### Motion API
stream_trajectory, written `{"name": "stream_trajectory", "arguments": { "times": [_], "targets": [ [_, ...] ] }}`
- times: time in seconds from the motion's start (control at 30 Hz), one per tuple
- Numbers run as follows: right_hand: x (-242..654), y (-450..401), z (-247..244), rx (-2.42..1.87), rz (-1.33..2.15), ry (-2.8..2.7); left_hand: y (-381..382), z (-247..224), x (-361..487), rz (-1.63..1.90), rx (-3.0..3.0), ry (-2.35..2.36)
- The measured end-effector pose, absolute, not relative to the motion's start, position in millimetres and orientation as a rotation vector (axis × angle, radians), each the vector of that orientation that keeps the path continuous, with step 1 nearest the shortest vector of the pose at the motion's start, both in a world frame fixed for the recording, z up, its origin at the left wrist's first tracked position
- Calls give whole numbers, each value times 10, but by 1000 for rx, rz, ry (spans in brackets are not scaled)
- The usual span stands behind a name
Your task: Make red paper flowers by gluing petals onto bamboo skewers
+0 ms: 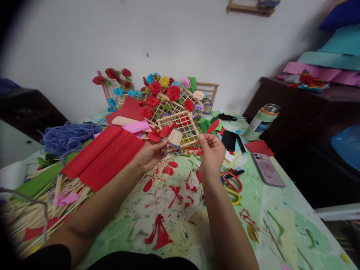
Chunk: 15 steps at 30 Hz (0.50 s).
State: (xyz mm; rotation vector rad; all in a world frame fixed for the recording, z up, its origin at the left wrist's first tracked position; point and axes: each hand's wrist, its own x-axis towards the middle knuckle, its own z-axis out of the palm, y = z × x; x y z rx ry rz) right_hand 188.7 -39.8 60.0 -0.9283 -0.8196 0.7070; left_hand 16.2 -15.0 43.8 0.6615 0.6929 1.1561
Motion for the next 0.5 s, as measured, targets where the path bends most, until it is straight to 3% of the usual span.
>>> {"name": "stream_trajectory", "arguments": {
  "times": [0.3,0.5],
  "targets": [
    [1726,-416,546,-973,773,-942,-211,428,217,1089,716,702],
    [1530,-513,512,-1142,635,-1211,-320,460,272,1084,737,701]
  ]
}}
